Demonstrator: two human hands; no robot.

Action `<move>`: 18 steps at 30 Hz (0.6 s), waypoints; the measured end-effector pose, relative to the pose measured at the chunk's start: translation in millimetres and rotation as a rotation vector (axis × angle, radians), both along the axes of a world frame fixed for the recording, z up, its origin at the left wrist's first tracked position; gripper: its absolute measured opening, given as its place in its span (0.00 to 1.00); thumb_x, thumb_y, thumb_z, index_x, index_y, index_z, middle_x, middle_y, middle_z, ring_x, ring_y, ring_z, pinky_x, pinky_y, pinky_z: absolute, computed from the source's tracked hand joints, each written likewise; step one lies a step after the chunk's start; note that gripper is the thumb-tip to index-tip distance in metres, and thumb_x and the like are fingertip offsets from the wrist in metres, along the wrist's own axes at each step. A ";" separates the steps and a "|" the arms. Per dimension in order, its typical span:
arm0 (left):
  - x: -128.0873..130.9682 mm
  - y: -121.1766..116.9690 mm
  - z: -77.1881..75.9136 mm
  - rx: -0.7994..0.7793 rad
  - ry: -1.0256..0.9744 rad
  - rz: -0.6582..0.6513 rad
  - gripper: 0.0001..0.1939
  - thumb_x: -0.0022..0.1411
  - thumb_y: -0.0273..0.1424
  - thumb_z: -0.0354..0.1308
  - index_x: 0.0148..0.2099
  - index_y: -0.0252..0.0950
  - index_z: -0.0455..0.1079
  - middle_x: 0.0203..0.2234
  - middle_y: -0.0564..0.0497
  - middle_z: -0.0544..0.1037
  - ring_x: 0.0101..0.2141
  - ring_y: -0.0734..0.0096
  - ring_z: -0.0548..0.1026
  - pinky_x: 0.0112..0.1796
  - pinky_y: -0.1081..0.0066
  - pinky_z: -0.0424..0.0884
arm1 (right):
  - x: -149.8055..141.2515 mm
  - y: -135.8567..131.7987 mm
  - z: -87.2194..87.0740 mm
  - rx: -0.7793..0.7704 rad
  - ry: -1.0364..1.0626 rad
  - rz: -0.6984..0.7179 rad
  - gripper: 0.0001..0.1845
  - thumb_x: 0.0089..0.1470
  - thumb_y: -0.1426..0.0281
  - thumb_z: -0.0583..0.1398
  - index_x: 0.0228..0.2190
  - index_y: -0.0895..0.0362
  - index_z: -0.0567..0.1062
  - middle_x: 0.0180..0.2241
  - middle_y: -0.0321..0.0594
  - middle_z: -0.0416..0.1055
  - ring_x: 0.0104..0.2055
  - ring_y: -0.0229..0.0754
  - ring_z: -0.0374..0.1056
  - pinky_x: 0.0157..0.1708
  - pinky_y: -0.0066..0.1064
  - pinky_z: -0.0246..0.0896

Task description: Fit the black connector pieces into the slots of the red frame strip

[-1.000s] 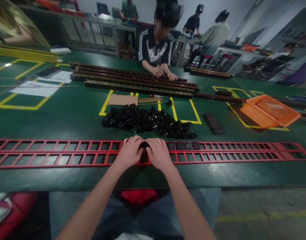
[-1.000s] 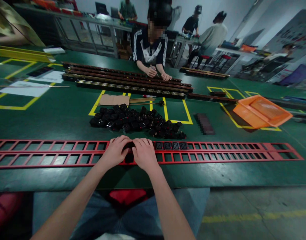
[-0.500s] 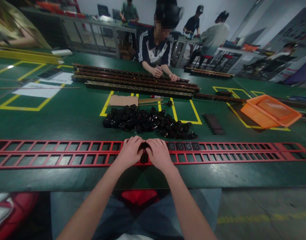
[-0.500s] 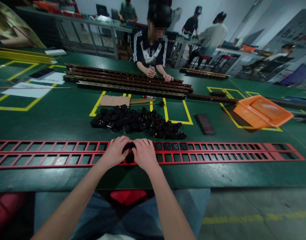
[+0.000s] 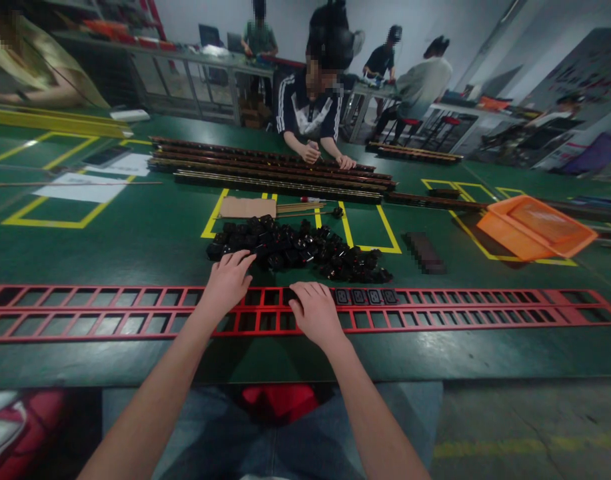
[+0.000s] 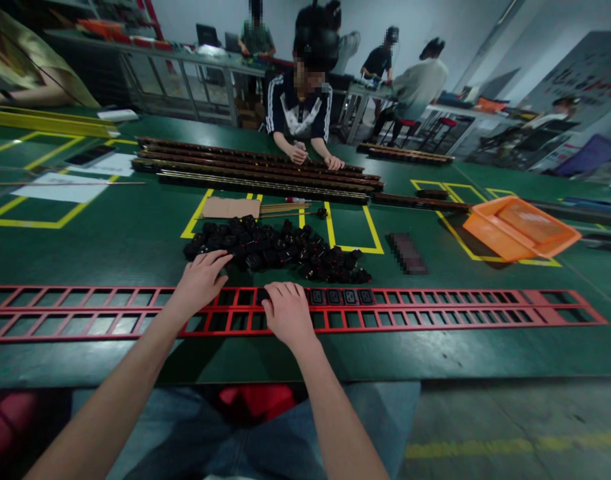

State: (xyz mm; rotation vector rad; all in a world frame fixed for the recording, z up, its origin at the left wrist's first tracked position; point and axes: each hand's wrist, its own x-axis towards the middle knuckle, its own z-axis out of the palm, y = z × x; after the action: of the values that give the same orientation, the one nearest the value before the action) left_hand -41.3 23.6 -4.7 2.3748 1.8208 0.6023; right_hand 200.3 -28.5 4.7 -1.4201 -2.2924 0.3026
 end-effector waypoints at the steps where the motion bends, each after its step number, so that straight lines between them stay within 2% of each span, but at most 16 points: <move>1: -0.6 0.4 -1.1 0.011 0.002 0.003 0.21 0.60 0.26 0.54 0.56 0.39 0.69 0.56 0.43 0.70 0.54 0.49 0.66 0.52 0.50 0.66 | 0.0 0.0 -0.2 0.000 -0.001 0.000 0.15 0.62 0.70 0.56 0.50 0.55 0.72 0.51 0.44 0.73 0.54 0.48 0.65 0.56 0.43 0.55; 4: -1.1 0.8 -3.6 0.030 -0.028 0.041 0.17 0.58 0.26 0.55 0.50 0.37 0.71 0.51 0.42 0.70 0.49 0.51 0.68 0.52 0.53 0.68 | 0.0 -0.2 -0.8 0.004 -0.004 0.000 0.15 0.62 0.70 0.56 0.51 0.56 0.72 0.51 0.44 0.73 0.54 0.47 0.64 0.57 0.43 0.55; 8: -3.3 1.2 -4.6 0.009 -0.098 0.087 0.15 0.56 0.24 0.56 0.47 0.38 0.69 0.48 0.43 0.69 0.47 0.53 0.69 0.51 0.54 0.69 | 0.5 -0.4 -0.8 0.005 -0.011 -0.004 0.16 0.62 0.70 0.56 0.51 0.56 0.72 0.51 0.44 0.73 0.54 0.48 0.64 0.57 0.44 0.55; 13: -5.0 -7.7 -3.3 -0.008 -0.238 0.143 0.07 0.59 0.27 0.57 0.41 0.40 0.65 0.42 0.48 0.70 0.38 0.61 0.73 0.42 0.60 0.72 | 0.5 -0.2 0.0 0.005 -0.011 0.000 0.16 0.63 0.70 0.56 0.51 0.56 0.72 0.51 0.44 0.73 0.54 0.48 0.64 0.57 0.44 0.55; 15: -2.2 -15.1 -2.9 0.020 -0.335 0.153 0.09 0.59 0.30 0.58 0.42 0.40 0.64 0.42 0.49 0.70 0.36 0.64 0.73 0.40 0.62 0.73 | 0.2 -0.2 0.0 0.005 -0.010 -0.001 0.15 0.63 0.70 0.56 0.51 0.56 0.72 0.51 0.44 0.73 0.54 0.48 0.64 0.57 0.44 0.55; 18: 6.1 -26.7 -1.8 0.044 -0.472 0.126 0.18 0.58 0.31 0.61 0.50 0.40 0.63 0.43 0.49 0.70 0.40 0.64 0.73 0.42 0.63 0.73 | -0.1 -0.1 -0.3 0.005 -0.007 -0.003 0.16 0.63 0.70 0.56 0.51 0.55 0.72 0.51 0.44 0.73 0.54 0.48 0.65 0.56 0.44 0.55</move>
State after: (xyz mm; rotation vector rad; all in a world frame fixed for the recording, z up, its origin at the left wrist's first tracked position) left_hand -35.2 -3.1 -6.5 1.9267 1.7550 1.1141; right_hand 200.2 -28.6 4.4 -1.4240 -2.2953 0.2916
